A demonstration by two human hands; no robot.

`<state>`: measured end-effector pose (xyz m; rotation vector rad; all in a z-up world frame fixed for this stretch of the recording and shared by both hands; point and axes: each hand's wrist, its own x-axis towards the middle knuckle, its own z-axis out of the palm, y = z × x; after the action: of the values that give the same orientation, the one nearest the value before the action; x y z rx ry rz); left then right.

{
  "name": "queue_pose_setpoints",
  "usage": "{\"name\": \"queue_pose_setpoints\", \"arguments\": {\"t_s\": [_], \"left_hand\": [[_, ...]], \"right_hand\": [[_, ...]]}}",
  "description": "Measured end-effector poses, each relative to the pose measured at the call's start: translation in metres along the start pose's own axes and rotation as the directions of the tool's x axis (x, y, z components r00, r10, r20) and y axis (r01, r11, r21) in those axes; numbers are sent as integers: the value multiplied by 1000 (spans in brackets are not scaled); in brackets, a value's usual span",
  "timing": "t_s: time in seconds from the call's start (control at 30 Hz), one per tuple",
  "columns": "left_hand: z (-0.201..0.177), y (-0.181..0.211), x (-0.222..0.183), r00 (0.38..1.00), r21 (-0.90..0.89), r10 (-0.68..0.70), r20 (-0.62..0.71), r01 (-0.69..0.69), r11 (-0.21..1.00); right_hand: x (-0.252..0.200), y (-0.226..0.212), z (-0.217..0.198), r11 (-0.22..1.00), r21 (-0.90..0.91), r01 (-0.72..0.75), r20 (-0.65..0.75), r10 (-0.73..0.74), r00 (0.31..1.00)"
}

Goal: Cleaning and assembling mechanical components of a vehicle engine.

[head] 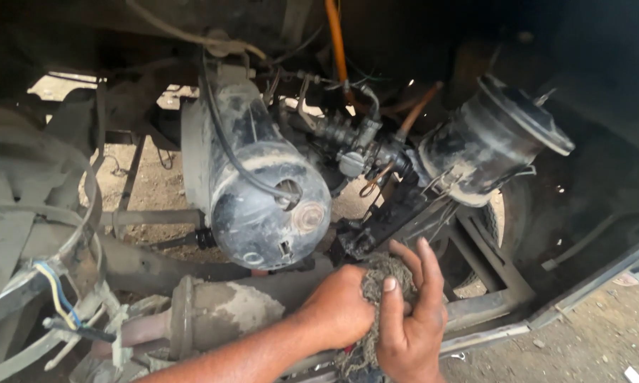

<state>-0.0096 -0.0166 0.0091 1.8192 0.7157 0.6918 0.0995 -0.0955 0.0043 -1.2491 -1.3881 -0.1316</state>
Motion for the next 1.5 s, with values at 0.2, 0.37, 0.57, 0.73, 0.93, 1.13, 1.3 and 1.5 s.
{"name": "queue_pose_setpoints", "arguments": {"t_s": [0.2,0.37,0.57,0.73,0.93,1.13,1.3,1.5], "left_hand": [[-9,26,-5,984,-30,-176,25,177,984],[-12,15,2,974,179,-202,-101,218,959],[-17,27,-4,955,454,-295,-30,276,847],[-24,41,-6,950,442,-314,-1,282,852],[-17,28,1,943,433,-333,7,297,851],[-20,21,10,941,437,-303,153,211,874],[-3,-30,34,922,490,-371,108,275,827],[-3,-23,31,918,512,-376,123,266,817]], "right_hand": [[-1,-3,7,982,-188,-20,-163,-11,987],[32,-20,1,907,-419,33,-167,-113,980],[92,-1,11,912,-354,-208,-39,207,977],[121,47,52,691,-89,-717,221,716,662],[123,110,98,200,388,-900,389,850,356],[110,133,121,364,498,-787,266,799,539],[108,141,119,308,459,-833,350,800,488],[111,130,115,85,443,-893,538,771,341]]}}
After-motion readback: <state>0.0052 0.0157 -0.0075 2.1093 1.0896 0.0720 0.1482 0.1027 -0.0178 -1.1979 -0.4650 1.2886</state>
